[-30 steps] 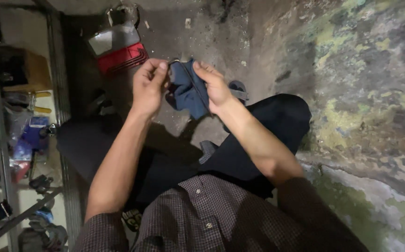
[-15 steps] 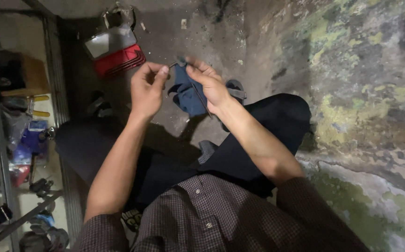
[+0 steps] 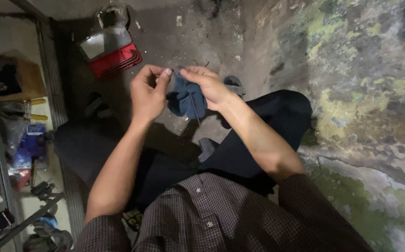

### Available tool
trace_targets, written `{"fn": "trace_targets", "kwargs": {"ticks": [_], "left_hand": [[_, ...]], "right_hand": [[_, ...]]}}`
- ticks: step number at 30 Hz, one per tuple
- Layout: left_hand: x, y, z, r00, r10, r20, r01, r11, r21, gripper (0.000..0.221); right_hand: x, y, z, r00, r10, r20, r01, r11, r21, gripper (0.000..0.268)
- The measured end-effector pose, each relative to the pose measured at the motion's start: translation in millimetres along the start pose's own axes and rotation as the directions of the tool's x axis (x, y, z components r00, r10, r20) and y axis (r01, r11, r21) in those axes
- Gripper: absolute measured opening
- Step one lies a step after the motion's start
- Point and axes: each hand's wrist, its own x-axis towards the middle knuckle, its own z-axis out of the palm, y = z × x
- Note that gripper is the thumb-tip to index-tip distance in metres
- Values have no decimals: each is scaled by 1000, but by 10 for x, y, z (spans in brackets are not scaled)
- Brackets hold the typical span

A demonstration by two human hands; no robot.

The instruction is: The person cleans an Allen key with a blue rag in a workshop setting.

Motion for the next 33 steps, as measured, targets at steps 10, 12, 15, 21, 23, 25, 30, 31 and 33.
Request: {"fn": "trace_targets", "kwargs": {"ticks": [10,12,15,21,23,25,30,31,33], "left_hand": [[53,330,-224,935,297,195,-335,919,208,20],[74,350,-250,868,398,298,-470,851,232,20],[30,435,-235,832,478,282,-539,819,200,17],[117,5,-144,928,318,193,-372,816,444,14],[198,-194,-153,986,105,128,-146,917,372,18],[257,-341,-184,989,-126,84,97,954,282,23],[328,-281,-355,737,-515,438,674,613,-412,28],[346,-251,-391,735,-513,444,675,614,-410,28],[369,-186,-488,707,-495,504,705,447,-550,27]], "right_hand": [[100,124,-141,969,-232,-85,133,781,-611,29],[76,109,-137,976,-214,-41,153,804,-574,30],[-10,32,104,985,-162,50,146,653,-743,27],[-55,146,282,968,-189,165,174,30,-984,19],[-87,77,431,945,-238,225,215,-68,-974,21],[-104,13,488,918,-276,286,247,-166,-955,23],[-137,-157,274,888,-253,385,294,-331,-896,27],[-159,-211,283,888,-257,382,289,-334,-897,27],[-195,-304,316,909,-241,340,295,-205,-933,29]]}}
